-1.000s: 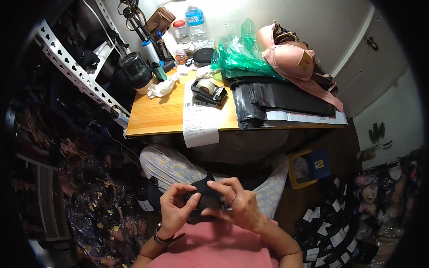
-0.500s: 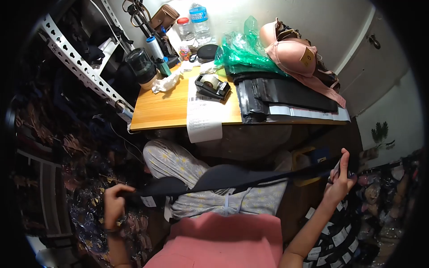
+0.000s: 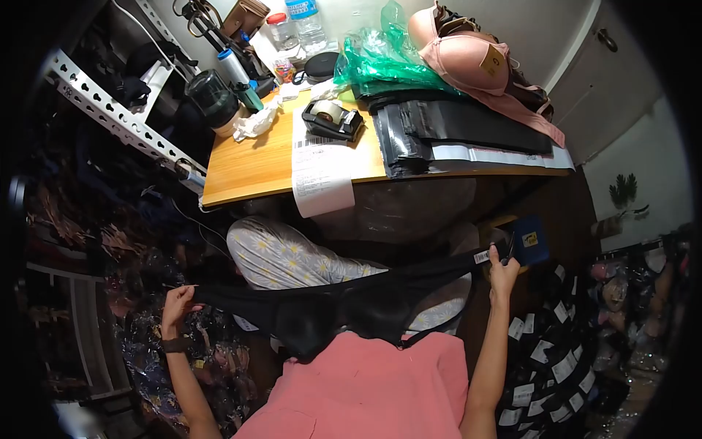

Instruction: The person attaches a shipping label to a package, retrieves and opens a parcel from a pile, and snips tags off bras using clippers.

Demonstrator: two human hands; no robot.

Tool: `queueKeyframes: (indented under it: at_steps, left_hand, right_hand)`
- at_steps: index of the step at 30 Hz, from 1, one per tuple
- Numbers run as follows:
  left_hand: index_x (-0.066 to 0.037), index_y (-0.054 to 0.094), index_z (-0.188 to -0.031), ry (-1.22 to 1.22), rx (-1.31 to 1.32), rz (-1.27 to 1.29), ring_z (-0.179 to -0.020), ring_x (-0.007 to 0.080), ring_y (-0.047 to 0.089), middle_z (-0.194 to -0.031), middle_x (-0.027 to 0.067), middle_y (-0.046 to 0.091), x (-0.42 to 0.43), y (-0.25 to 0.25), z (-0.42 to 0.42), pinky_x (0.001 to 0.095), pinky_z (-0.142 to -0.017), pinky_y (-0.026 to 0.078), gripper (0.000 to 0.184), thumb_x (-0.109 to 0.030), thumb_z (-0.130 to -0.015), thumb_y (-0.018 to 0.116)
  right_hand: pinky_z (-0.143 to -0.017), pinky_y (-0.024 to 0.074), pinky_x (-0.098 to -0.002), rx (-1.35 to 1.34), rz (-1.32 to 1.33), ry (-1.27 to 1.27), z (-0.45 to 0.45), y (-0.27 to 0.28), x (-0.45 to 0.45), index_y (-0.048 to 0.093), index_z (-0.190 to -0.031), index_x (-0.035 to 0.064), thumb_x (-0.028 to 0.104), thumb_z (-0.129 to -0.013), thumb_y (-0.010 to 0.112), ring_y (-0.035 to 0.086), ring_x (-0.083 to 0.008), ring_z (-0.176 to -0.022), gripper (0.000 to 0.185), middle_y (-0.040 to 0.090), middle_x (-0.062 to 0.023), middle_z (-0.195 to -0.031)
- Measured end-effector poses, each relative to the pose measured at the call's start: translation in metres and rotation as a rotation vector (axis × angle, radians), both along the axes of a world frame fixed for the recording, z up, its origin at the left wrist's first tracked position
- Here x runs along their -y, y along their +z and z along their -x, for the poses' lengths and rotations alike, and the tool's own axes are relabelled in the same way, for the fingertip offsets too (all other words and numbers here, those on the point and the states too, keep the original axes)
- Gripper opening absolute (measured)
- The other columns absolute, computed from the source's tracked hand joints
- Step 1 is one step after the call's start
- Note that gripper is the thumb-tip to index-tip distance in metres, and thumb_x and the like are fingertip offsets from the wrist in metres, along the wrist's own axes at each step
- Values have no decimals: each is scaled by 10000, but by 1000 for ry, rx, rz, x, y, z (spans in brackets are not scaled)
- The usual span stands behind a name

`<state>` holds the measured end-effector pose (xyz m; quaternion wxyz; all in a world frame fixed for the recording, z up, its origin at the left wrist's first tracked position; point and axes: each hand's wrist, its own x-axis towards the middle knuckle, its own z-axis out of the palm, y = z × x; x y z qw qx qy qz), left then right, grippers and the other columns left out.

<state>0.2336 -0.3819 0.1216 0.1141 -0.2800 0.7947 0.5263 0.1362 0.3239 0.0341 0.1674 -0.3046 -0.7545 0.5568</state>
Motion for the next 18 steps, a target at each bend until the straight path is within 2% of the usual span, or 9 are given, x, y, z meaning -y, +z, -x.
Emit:
queueKeyframes:
  at_steps: [1,2,3,5,7,8,11,16,18]
  left_hand:
    - [30,579,-1050,-91,21,250,-670,186,629,-801,93,653,-5,1,4,308,-590,501,301,-190,-851,629]
    - [13,580,-1063,-142,-201,821,-737,252,594,-845,114,635,-26,-12,1,367,-682,467,314,-170,-816,642]
    - [-9,598,-1031,-186,-418,1096,-817,308,559,-874,136,609,-86,21,17,377,-748,436,288,-127,-771,639]
    - [4,614,-940,-233,-559,692,-819,292,568,-885,145,597,-178,55,42,370,-728,454,177,-52,-773,602]
    - [-9,611,-854,-510,-672,666,-770,295,565,-858,136,595,-239,35,44,366,-672,445,118,-66,-754,630]
    - [-25,602,-809,-635,-686,455,-774,313,534,-783,133,568,-274,28,46,404,-683,430,126,-139,-768,636]
    - [6,583,-779,-867,-536,656,-816,300,488,-875,156,506,-328,-10,43,401,-688,418,204,-182,-755,658]
    - [10,579,-772,-864,-493,713,-779,321,506,-825,156,531,-326,-41,47,408,-673,420,109,-93,-760,613]
    - [13,577,-763,-811,-469,610,-757,331,520,-792,160,539,-322,-42,48,417,-661,421,110,-91,-763,612]
  right_hand:
    - [-504,320,-220,2,36,33,0,9,1,625,-798,29,157,-818,685,412,-38,-569,143,510,63,-665]
    - [-476,273,-211,43,13,79,-2,17,4,632,-819,26,165,-828,671,381,-26,-538,144,484,63,-639]
    - [-476,273,-211,49,10,77,-2,13,3,632,-819,26,165,-828,671,381,-26,-538,144,484,63,-639]
    - [-515,351,-229,4,-245,187,1,-2,2,639,-861,-4,159,-829,659,450,-64,-567,168,533,29,-659]
    - [-737,459,-325,144,-488,172,0,20,26,630,-937,-61,198,-789,678,623,-241,-786,302,657,-168,-833]
    - [-719,461,-335,157,-572,181,-1,16,31,623,-937,-55,194,-771,689,614,-275,-783,306,630,-165,-828]
    - [-800,452,-410,226,-788,178,-12,17,50,582,-1119,56,215,-739,698,562,-349,-962,428,565,-163,-994]
    - [-642,461,-406,209,-478,361,-17,62,106,510,-1153,162,388,-806,634,615,-314,-662,433,603,-107,-644]
    - [-683,458,-428,244,-334,639,-23,75,139,468,-1159,115,413,-880,517,618,-354,-742,411,627,-168,-773]
